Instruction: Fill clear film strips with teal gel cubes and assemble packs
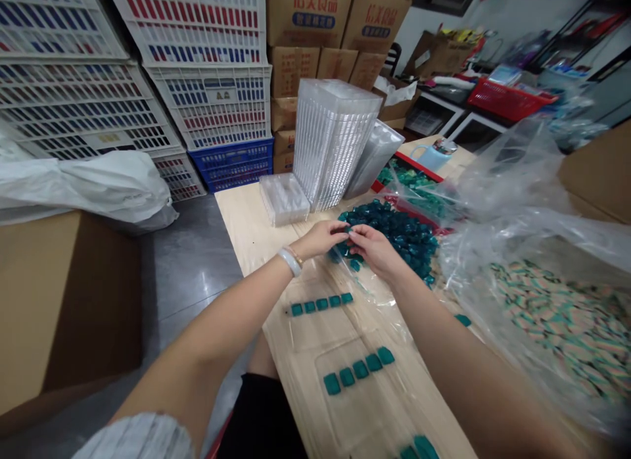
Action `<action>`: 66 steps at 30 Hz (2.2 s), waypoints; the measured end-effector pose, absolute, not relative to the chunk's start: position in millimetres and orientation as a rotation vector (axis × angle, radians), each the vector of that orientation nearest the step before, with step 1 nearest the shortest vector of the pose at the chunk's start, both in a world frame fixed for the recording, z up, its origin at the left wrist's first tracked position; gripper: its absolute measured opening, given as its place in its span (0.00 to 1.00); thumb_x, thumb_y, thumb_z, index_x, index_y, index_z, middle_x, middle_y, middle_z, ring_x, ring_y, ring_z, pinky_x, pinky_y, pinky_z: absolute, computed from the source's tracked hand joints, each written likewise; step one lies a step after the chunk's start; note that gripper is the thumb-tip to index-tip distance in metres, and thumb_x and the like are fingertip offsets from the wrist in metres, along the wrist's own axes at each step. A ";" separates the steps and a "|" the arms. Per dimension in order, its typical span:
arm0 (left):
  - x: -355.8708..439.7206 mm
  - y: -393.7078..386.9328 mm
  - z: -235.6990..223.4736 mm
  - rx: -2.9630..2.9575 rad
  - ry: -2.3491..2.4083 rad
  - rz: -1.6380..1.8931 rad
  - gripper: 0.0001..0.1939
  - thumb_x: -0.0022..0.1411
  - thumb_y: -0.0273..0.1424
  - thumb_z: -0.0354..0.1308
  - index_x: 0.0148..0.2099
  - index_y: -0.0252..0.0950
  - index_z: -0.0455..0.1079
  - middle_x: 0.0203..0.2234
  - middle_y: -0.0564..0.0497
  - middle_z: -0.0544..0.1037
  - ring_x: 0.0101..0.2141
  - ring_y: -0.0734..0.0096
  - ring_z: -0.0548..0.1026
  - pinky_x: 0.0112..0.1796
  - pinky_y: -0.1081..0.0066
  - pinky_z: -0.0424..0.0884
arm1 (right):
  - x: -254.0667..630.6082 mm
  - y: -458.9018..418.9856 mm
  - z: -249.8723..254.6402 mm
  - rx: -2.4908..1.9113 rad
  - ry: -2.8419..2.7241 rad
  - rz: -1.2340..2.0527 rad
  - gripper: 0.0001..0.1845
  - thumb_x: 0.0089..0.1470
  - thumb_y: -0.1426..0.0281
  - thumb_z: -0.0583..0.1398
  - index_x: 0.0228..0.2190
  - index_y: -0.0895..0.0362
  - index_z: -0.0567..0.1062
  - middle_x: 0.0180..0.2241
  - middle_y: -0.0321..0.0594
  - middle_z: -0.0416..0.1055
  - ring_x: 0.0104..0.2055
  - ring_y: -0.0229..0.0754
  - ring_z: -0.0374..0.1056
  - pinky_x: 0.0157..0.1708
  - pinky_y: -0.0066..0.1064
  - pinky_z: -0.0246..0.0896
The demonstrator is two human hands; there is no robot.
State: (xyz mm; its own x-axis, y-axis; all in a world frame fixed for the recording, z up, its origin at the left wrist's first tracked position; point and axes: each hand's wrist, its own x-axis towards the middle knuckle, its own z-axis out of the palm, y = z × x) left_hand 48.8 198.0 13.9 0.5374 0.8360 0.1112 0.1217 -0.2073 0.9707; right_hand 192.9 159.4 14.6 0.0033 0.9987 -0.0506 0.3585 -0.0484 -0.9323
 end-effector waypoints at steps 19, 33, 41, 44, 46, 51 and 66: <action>-65.3 153.3 -7.7 1.827 1.251 0.868 0.09 0.53 0.32 0.53 0.37 0.35 0.68 0.26 0.53 0.73 0.29 0.74 0.70 0.34 0.72 0.62 | 191.2 140.2 1.1 -1.780 -2.406 0.339 0.14 0.50 0.72 0.52 0.39 0.59 0.71 0.35 0.43 0.65 0.36 0.39 0.63 0.36 0.27 0.58; -50.1 148.8 -14.4 2.503 1.493 0.403 0.14 0.59 0.36 0.46 0.36 0.35 0.71 0.32 0.46 0.70 0.35 0.65 0.66 0.36 0.67 0.61 | 174.9 139.6 0.2 -1.758 -1.861 0.378 0.13 0.44 0.75 0.54 0.33 0.62 0.74 0.36 0.46 0.65 0.35 0.41 0.65 0.41 0.36 0.61; -40.7 135.4 7.7 2.350 1.494 0.718 0.15 0.57 0.32 0.50 0.46 0.33 0.66 0.37 0.44 0.69 0.39 0.63 0.66 0.40 0.64 0.61 | 143.9 130.9 25.0 -1.405 -0.819 1.423 0.07 0.38 0.78 0.59 0.25 0.59 0.73 0.22 0.36 0.71 0.27 0.36 0.69 0.34 0.29 0.67; -32.3 132.9 13.3 1.969 1.289 0.947 0.13 0.56 0.30 0.51 0.43 0.32 0.68 0.33 0.48 0.72 0.35 0.70 0.68 0.37 0.71 0.63 | 123.7 129.6 27.3 -1.309 -0.766 1.505 0.06 0.35 0.78 0.61 0.22 0.60 0.73 0.21 0.35 0.72 0.25 0.35 0.69 0.30 0.26 0.68; -27.3 134.6 14.7 1.631 1.205 0.947 0.10 0.54 0.29 0.52 0.36 0.30 0.70 0.25 0.50 0.72 0.28 0.74 0.69 0.30 0.74 0.64 | 110.2 129.4 28.1 -1.278 -0.782 1.522 0.06 0.34 0.77 0.62 0.21 0.60 0.72 0.20 0.35 0.72 0.24 0.34 0.69 0.28 0.25 0.67; -29.4 136.1 15.0 0.999 1.083 0.947 0.05 0.49 0.24 0.56 0.31 0.30 0.69 0.23 0.53 0.72 0.22 0.81 0.67 0.24 0.78 0.61 | 94.3 127.2 30.4 -1.398 -1.000 1.406 0.09 0.33 0.72 0.64 0.24 0.61 0.73 0.19 0.35 0.71 0.22 0.34 0.68 0.26 0.27 0.67; -15.6 116.1 12.5 0.909 1.076 0.940 0.10 0.45 0.16 0.54 0.31 0.31 0.69 0.22 0.55 0.72 0.21 0.81 0.69 0.27 0.76 0.67 | 109.3 112.8 17.6 -1.610 -1.263 1.253 0.07 0.35 0.77 0.54 0.23 0.57 0.67 0.17 0.32 0.68 0.20 0.38 0.67 0.24 0.31 0.65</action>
